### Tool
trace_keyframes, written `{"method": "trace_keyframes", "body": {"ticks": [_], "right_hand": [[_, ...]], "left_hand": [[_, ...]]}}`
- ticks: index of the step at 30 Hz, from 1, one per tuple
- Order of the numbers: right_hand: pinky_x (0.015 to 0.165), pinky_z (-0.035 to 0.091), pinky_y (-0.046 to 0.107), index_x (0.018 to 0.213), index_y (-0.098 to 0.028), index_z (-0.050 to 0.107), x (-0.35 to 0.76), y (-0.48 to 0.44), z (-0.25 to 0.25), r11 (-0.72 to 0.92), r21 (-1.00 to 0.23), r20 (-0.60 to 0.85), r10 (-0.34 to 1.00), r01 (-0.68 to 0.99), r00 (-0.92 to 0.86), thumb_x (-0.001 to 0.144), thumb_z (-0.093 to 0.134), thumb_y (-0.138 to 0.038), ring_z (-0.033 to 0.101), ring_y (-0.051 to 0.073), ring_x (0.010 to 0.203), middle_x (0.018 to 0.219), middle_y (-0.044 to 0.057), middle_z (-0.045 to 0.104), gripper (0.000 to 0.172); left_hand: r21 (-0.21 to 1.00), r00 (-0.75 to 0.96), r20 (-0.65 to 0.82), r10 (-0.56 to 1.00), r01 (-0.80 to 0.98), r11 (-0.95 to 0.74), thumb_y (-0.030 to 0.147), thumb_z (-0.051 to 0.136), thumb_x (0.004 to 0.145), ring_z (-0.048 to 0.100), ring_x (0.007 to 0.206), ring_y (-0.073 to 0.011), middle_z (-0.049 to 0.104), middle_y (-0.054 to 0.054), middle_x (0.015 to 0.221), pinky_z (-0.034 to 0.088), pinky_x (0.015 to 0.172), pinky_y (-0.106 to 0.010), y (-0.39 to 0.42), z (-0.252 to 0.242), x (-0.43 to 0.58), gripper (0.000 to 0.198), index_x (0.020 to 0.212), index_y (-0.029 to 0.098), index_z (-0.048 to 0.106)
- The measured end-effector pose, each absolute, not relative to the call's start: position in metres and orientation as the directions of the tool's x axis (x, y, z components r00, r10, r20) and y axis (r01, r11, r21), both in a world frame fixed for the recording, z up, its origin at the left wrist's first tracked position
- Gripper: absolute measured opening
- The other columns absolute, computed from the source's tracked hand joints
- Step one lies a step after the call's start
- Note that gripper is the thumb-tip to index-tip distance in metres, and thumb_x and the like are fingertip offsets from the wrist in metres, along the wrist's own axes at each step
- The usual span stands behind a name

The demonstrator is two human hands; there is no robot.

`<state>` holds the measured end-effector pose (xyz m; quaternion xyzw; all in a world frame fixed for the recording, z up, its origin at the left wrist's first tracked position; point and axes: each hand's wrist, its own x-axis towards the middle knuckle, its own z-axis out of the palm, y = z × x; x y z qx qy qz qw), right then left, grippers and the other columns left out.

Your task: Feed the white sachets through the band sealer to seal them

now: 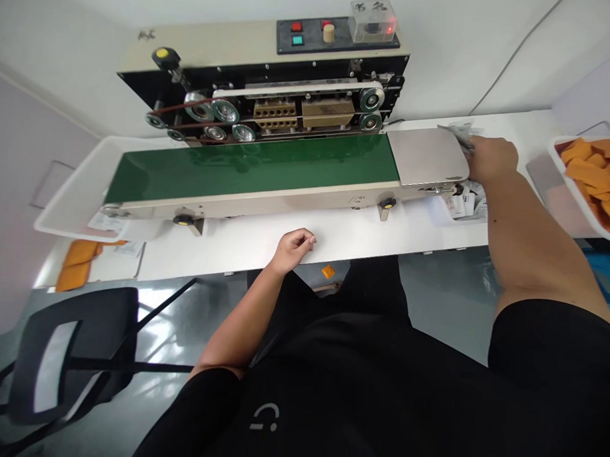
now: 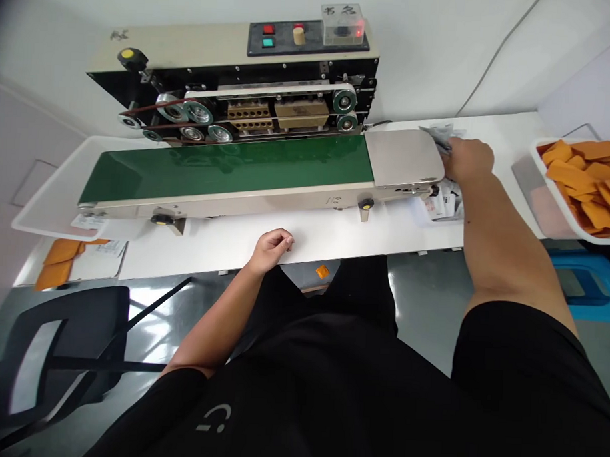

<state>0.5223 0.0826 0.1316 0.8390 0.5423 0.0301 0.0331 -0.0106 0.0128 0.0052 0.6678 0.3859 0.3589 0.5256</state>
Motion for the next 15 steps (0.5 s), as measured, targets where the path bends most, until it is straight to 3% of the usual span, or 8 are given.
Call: {"method": "trace_keyframes", "body": {"ticks": [3, 8, 13, 15], "right_hand": [[0.099, 0.042, 0.038, 0.135, -0.011, 0.069, 0.534, 0.068, 0.133, -0.482, -0.065, 0.088, 0.870, 0.874, 0.486, 0.104, 0.061, -0.048, 0.061, 0.026, 0.121, 0.130, 0.026, 0.068, 0.049], [0.101, 0.047, 0.036, 0.139, -0.012, 0.069, 0.550, 0.047, 0.131, -0.512, -0.339, 0.165, 0.793, 0.789, 0.586, 0.102, 0.063, -0.045, 0.064, 0.025, 0.115, 0.133, 0.021, 0.069, 0.050], [0.093, 0.051, 0.031, 0.131, -0.013, 0.073, 0.555, 0.031, 0.126, -0.401, -0.432, 0.241, 0.812, 0.808, 0.532, 0.097, 0.070, -0.045, 0.067, 0.022, 0.107, 0.125, 0.016, 0.074, 0.047], [0.087, 0.051, 0.028, 0.136, -0.015, 0.068, 0.553, 0.028, 0.125, -0.386, -0.443, 0.201, 0.837, 0.809, 0.509, 0.099, 0.066, -0.044, 0.067, 0.018, 0.102, 0.129, 0.014, 0.072, 0.047]], "left_hand": [[0.978, 0.443, 0.078, 0.893, 0.139, -0.154, 0.052, 0.069, 0.097, 0.059, 0.069, -0.0143, 0.066, -0.002, 0.073, 0.047, 0.069, -0.028, 0.012, 0.005, -0.010, 0.036, 0.082, 0.019, 0.068], [0.974, 0.449, 0.081, 0.890, 0.155, -0.167, 0.052, 0.069, 0.097, 0.059, 0.068, -0.0143, 0.066, -0.002, 0.073, 0.047, 0.068, -0.028, 0.012, 0.007, -0.009, 0.036, 0.083, 0.019, 0.069], [0.969, 0.452, 0.078, 0.889, 0.176, -0.175, 0.050, 0.070, 0.097, 0.060, 0.068, -0.0145, 0.067, -0.003, 0.073, 0.048, 0.069, -0.028, 0.012, 0.007, -0.009, 0.033, 0.084, 0.019, 0.071], [0.969, 0.447, 0.077, 0.891, 0.177, -0.173, 0.049, 0.070, 0.097, 0.060, 0.068, -0.0143, 0.067, -0.003, 0.073, 0.048, 0.069, -0.028, 0.013, 0.005, -0.009, 0.033, 0.085, 0.019, 0.071]]}}
